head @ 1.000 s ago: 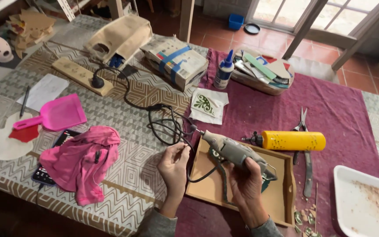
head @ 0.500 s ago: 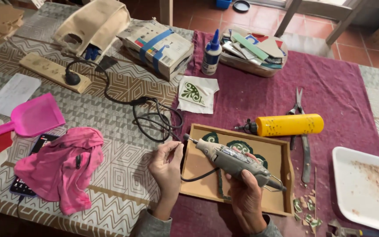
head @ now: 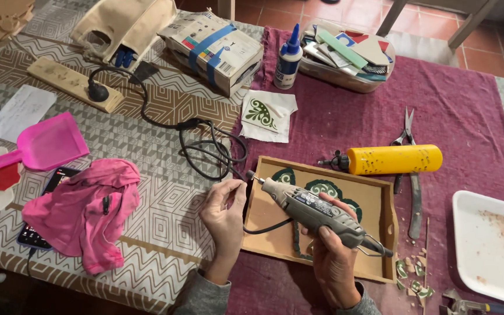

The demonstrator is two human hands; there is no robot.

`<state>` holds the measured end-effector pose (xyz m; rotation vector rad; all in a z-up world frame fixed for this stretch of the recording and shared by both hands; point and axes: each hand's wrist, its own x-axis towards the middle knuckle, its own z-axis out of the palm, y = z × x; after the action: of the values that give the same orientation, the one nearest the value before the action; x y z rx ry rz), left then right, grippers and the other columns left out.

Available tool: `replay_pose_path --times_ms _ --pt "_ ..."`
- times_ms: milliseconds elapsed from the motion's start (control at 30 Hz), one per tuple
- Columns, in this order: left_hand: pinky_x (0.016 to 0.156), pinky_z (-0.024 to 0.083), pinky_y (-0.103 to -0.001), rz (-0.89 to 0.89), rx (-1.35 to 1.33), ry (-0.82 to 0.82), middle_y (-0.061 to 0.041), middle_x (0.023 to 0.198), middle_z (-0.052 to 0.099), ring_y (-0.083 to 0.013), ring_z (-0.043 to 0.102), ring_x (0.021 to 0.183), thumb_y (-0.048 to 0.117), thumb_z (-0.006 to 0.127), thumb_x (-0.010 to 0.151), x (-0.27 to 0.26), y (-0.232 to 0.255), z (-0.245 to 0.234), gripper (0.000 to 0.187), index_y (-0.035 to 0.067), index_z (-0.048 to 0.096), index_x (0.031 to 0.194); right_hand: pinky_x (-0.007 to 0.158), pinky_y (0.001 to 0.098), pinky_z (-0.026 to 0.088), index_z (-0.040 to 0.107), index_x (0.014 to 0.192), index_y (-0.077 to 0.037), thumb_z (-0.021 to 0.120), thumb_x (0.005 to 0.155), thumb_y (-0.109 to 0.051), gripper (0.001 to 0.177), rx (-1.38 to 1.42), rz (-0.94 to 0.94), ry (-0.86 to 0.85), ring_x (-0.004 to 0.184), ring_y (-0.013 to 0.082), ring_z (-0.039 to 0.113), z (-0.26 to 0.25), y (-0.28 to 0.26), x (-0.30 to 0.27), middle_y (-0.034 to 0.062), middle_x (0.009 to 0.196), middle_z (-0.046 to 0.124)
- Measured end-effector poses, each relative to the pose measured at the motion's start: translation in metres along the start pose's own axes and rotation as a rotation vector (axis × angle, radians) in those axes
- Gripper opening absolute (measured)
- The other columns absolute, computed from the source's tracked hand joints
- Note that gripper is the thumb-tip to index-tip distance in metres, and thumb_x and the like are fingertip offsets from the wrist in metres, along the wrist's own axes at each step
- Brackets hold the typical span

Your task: Applying glue and placing cut mosaic tiles onto a wooden tray to create a decorative design, including cutting pieces with nippers and sanding them with a rotary tool.

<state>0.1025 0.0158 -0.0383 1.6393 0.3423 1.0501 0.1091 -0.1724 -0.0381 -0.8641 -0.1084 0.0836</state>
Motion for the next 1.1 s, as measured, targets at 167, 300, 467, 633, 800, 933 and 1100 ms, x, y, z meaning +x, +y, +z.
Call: replay_pose_path --times_ms 167,300,467,633,800,933,1100 --pt "0.065 0.054 -0.018 -0.008 -0.03 -0.013 -0.001 0.096 0.073 -0.0069 0.06 0.073 -0.005 0.074 0.087 -0.001 -0.001 -0.001 0.015 0.004 0.072 0.098 0.074 0.0301 0.06 0.045 0.136 -0.007 0.068 0.079 -0.009 0.062 0.09 0.035 0.048 0.104 0.0328 0.065 -0.005 0.003 0.004 0.0184 0.147 0.048" --pt "0.077 0.058 -0.023 -0.005 -0.031 -0.016 -0.006 0.108 0.071 -0.0132 0.066 0.087 -0.006 0.073 0.087 -0.002 -0.002 0.0 0.014 0.0 0.07 0.099 0.071 0.0303 0.061 0.046 0.134 -0.006 0.067 0.08 -0.011 0.059 0.113 0.053 0.09 0.11 0.0332 0.062 -0.003 0.001 0.006 0.0212 0.145 0.052" --pt "0.079 0.058 -0.024 -0.094 -0.052 -0.03 -0.006 0.098 0.073 -0.0135 0.067 0.082 -0.004 0.074 0.088 -0.005 -0.003 -0.001 0.013 -0.001 0.069 0.1 0.076 0.0337 0.063 0.046 0.135 -0.007 0.066 0.078 -0.006 0.06 0.096 0.058 0.08 0.116 0.0369 0.062 -0.004 0.002 0.006 0.0211 0.147 0.052" --pt "0.075 0.059 -0.022 -0.11 -0.02 -0.021 -0.007 0.097 0.074 -0.0125 0.068 0.08 -0.004 0.073 0.088 -0.004 0.001 -0.001 0.014 -0.002 0.07 0.102 0.078 0.0353 0.063 0.045 0.137 -0.007 0.066 0.079 -0.003 0.062 0.098 0.051 0.073 0.117 0.0382 0.062 -0.002 0.0 0.007 0.0221 0.148 0.052" --pt "0.079 0.059 -0.023 -0.128 -0.026 -0.017 -0.007 0.098 0.074 -0.013 0.069 0.083 -0.004 0.074 0.088 -0.005 -0.002 -0.001 0.014 -0.001 0.07 0.102 0.076 0.0333 0.06 0.045 0.137 -0.008 0.065 0.078 -0.006 0.062 0.07 0.078 0.114 0.102 0.0297 0.063 -0.001 0.0 0.007 0.0201 0.147 0.052" --pt "0.073 0.057 -0.023 -0.034 0.086 0.007 -0.004 0.09 0.075 -0.0122 0.067 0.076 -0.002 0.078 0.085 -0.004 0.004 -0.002 0.014 0.001 0.073 0.098 0.079 0.0338 0.06 0.044 0.139 -0.008 0.063 0.081 -0.005 0.061 0.093 0.087 0.105 0.114 0.0328 0.062 -0.006 0.002 0.006 0.0204 0.15 0.05" --pt "0.072 0.059 -0.022 -0.101 -0.015 0.035 -0.007 0.091 0.077 -0.012 0.072 0.076 -0.003 0.077 0.085 -0.007 -0.01 0.004 0.014 -0.001 0.069 0.096 0.081 0.0365 0.063 0.046 0.136 -0.008 0.065 0.08 -0.002 0.06 0.05 0.066 0.06 0.118 0.0366 0.062 -0.007 0.004 0.006 0.0201 0.151 0.05"
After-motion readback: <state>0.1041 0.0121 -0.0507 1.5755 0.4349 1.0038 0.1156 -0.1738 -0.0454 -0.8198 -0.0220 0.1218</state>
